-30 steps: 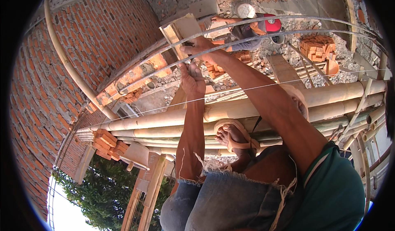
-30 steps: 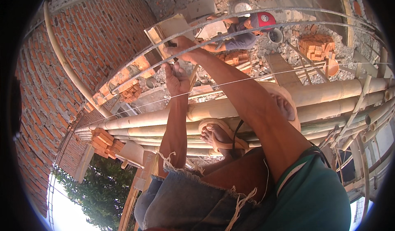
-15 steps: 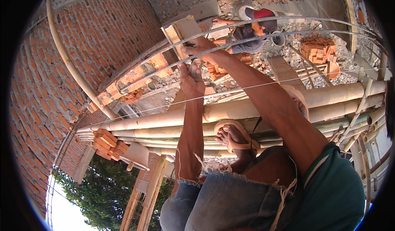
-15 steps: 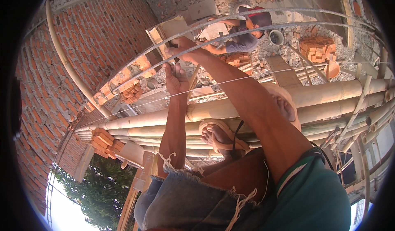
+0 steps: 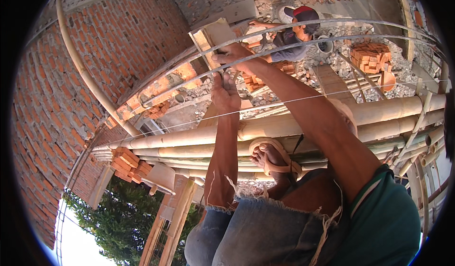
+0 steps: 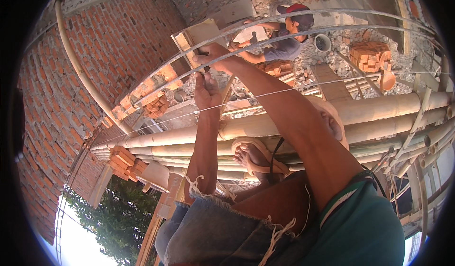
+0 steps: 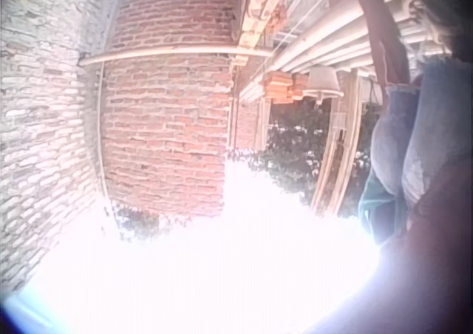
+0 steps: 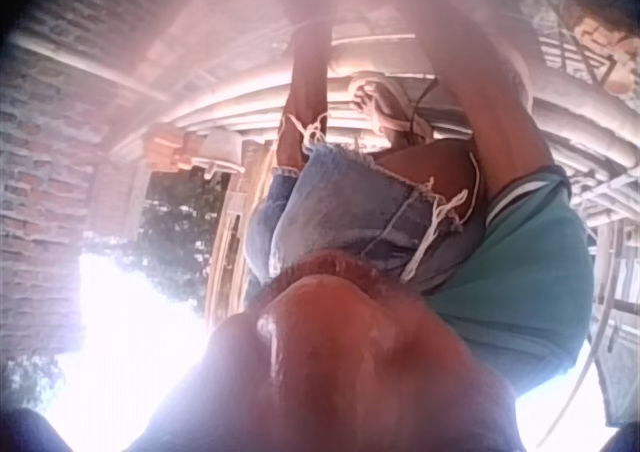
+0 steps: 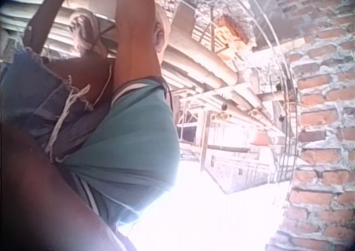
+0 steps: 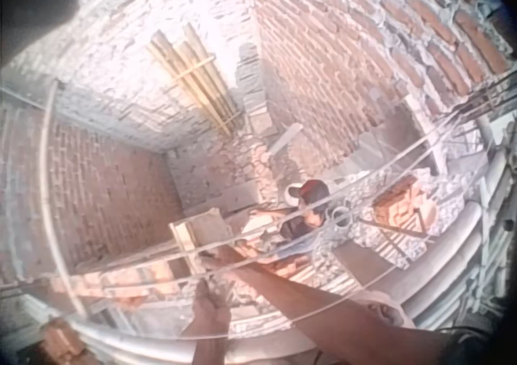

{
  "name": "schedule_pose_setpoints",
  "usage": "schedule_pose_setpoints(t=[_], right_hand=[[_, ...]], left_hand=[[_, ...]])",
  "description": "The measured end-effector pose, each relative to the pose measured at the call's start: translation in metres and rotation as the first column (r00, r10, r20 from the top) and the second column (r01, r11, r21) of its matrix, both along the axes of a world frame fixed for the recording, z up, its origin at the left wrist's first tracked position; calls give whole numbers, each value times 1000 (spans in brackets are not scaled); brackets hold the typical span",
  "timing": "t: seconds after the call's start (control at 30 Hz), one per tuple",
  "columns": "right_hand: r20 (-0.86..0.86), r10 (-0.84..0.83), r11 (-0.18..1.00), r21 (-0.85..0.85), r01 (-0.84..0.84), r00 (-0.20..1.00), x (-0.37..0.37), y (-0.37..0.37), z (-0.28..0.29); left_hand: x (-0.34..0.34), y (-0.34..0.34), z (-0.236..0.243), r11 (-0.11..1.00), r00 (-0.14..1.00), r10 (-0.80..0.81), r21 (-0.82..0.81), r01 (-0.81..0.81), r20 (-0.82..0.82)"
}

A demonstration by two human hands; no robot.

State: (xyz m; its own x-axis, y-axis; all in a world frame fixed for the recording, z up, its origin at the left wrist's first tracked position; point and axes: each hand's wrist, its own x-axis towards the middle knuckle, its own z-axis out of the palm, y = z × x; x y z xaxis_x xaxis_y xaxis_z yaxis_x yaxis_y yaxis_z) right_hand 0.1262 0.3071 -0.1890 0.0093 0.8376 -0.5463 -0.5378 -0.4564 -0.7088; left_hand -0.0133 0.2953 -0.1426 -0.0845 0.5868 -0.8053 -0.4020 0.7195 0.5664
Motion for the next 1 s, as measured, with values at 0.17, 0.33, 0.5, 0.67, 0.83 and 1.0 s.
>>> schedule_pose_setpoints(t=[0.17, 0.33, 0.5, 0.67, 0.83, 1.0], right_hand=[[43, 11, 1000, -11, -10, 999, 1, -1, 2], [12, -40, 999, 2, 40, 999, -3, 0, -1], [25, -19, 999, -32, 20, 1000, -4, 0, -6], [-25, -40, 999, -6, 40, 999, -7, 0, -10], [-8, -67, 998, 19, 67, 998, -10, 0, -12], [-14, -54, 998, 26, 54, 998, -10, 0, -13]], left_hand=[[-6, -5, -6, 1000, 996, 29, -2, -29, 87], [-6, -4, -4, 1000, 998, -17, 10, 16, 54], [-3, -3, 2, 998, 1000, -28, -52, 28, 1], [3, -1, 4, 995, 1000, 16, -101, -19, -26], [6, 3, 6, 993, 997, -4, -119, -4, -72], [7, 6, 8, 987, 993, -4, -158, -15, -121]])
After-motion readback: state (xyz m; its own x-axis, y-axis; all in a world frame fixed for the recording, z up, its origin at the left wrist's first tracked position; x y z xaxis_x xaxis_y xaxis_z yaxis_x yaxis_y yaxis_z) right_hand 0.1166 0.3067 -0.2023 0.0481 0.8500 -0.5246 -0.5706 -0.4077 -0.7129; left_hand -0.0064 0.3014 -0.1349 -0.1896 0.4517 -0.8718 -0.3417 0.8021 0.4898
